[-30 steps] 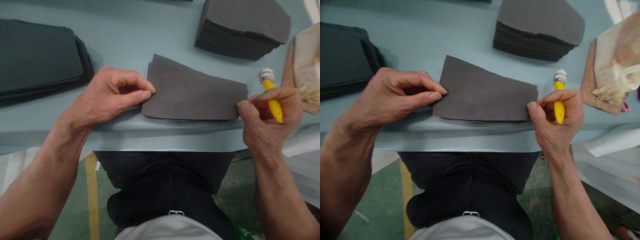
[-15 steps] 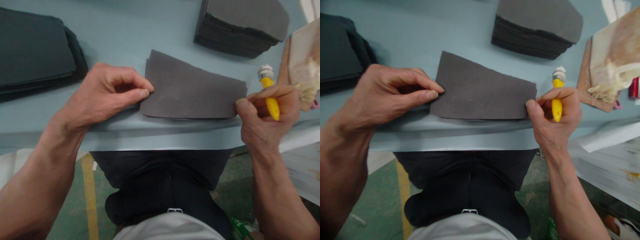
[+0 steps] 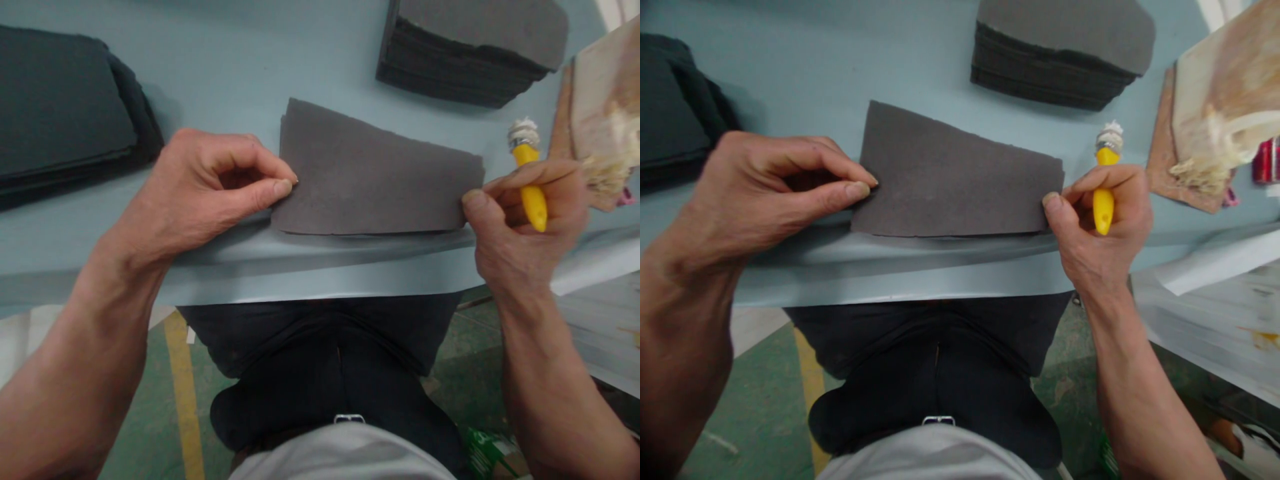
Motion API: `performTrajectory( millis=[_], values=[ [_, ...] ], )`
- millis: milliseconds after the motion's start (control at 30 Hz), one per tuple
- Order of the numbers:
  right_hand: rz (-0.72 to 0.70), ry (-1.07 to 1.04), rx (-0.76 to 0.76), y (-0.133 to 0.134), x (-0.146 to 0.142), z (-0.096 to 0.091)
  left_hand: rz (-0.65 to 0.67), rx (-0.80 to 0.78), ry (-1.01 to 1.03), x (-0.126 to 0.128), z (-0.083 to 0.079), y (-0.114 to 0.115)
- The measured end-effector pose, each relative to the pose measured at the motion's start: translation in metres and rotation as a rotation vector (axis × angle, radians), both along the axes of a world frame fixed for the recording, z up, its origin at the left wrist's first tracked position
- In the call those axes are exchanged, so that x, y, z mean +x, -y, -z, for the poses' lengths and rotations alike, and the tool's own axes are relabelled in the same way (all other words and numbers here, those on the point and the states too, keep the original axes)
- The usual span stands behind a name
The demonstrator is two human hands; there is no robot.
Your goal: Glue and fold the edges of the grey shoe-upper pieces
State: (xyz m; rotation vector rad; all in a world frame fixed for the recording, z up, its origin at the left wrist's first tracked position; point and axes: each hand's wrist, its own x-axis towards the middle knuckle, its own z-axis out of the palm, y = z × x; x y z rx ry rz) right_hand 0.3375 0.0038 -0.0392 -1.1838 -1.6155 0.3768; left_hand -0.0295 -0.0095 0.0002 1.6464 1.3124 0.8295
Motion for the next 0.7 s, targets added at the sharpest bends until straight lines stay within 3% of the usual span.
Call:
performTrajectory(
  millis=[467, 700],
  values=[
    [0.04, 0.065, -0.035, 0.005, -0.011, -0.007, -0.079, 0.071, -0.08, 0.007, 0.006, 0.006],
    [-0.01, 0.019, -0.068, 0.006, -0.012, -0.009, -0.117, 0.05, -0.102, 0.011, 0.003, 0.008]
  ],
)
